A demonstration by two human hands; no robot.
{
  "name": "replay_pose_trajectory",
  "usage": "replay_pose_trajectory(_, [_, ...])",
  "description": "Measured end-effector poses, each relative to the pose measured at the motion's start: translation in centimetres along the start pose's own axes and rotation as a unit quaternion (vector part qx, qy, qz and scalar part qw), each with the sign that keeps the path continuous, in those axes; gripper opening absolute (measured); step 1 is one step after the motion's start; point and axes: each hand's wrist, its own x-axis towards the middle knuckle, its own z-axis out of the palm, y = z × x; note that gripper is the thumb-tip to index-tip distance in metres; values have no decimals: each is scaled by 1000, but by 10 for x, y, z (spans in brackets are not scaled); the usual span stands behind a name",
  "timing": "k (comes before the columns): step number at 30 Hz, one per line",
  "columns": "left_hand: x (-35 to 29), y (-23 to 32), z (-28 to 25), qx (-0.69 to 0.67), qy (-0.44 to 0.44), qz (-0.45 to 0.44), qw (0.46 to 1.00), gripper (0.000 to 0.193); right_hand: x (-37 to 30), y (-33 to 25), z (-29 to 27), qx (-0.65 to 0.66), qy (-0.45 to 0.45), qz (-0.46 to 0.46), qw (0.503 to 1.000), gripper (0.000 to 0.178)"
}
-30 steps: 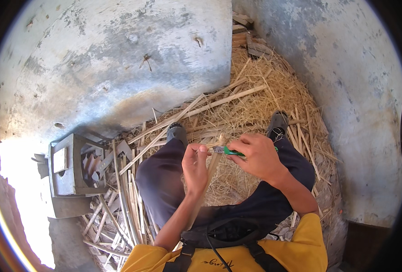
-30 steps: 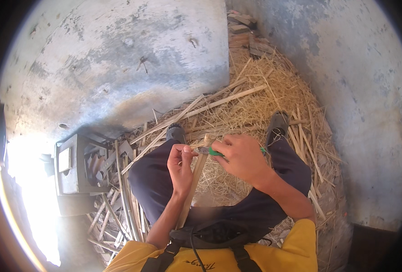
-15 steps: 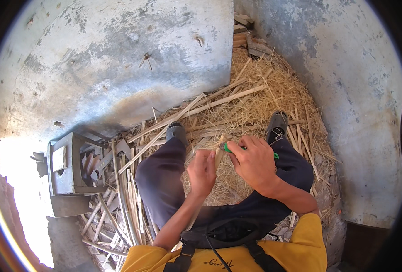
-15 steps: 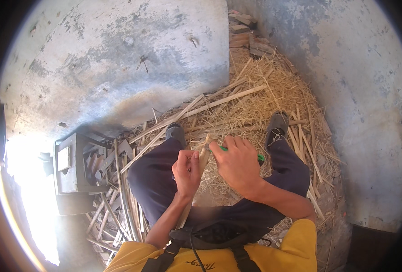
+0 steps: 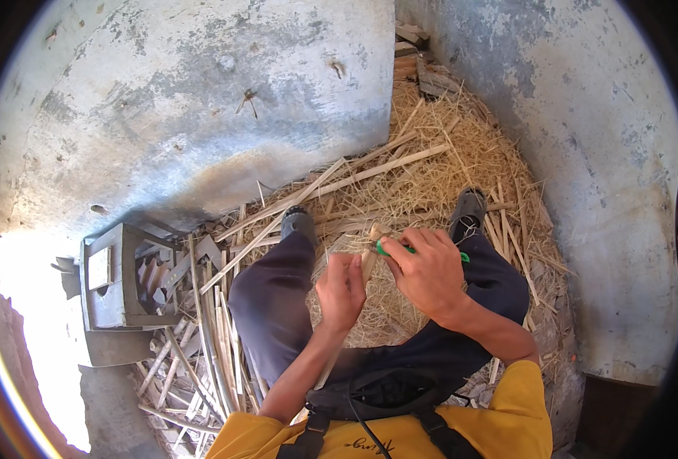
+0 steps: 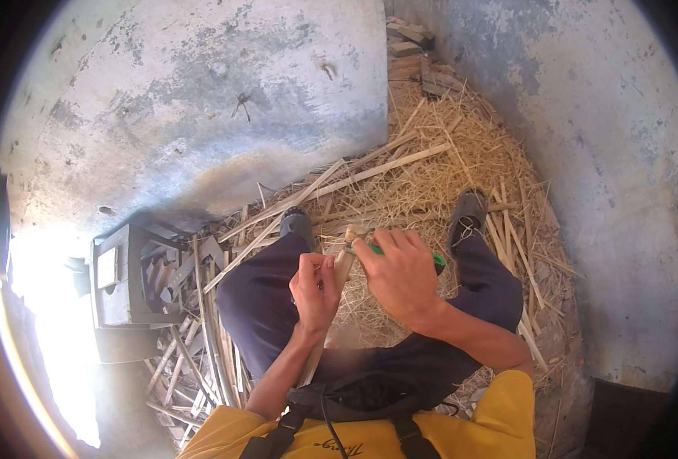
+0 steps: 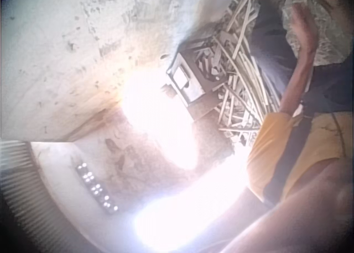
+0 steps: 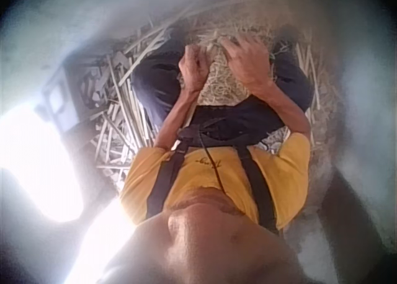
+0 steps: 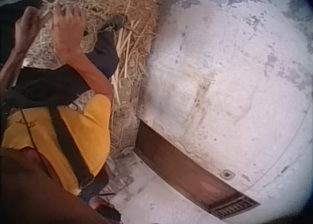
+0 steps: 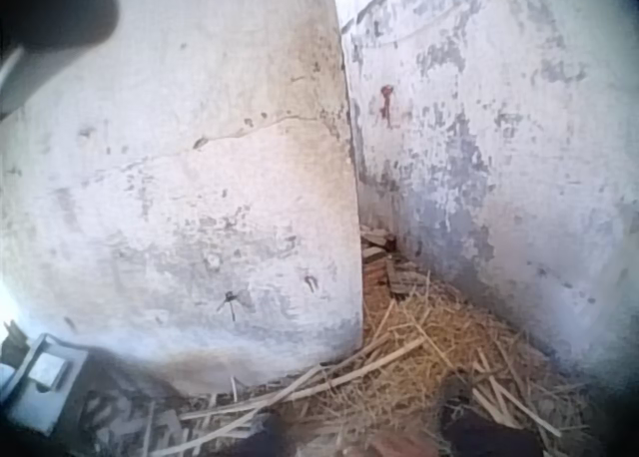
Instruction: The person uses a small green blade to shave and whittle the end of a wooden stick while sitting on a straw-covered floor.
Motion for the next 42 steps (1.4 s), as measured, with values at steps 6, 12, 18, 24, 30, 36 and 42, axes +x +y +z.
replay_pose_trajectory(6, [1,-1,-2,7,-5,-6,1000,13,-1,2,2,10,7,-7,1000,32])
replay_pose_trajectory(12, [-2,-4,2,8,-14,8,1000,13,-1,2,10,21,15,-13,1000,31])
replay_pose_trajectory(18, [1,6,-1,1,-4,-6,1000,11,-1,3,8,44,36,0,998,31])
replay_pose_trajectory(24, [-4,-2,6,12,16,23,1000,11,-4,3,3,35,26,16,999,29])
replay_pose_trajectory(30, [-3,1,9,4,15,31,999,11,-4,1,0,4,23,20,1000,27])
replay_pose_trajectory(36, [-2,0,10,29,32,69,997,11,-5,1,0,-1,31,21,999,28])
replay_pose_trajectory(42, [-1,3,9,26,30,63,997,11,-4,0,-4,10,34,19,999,29])
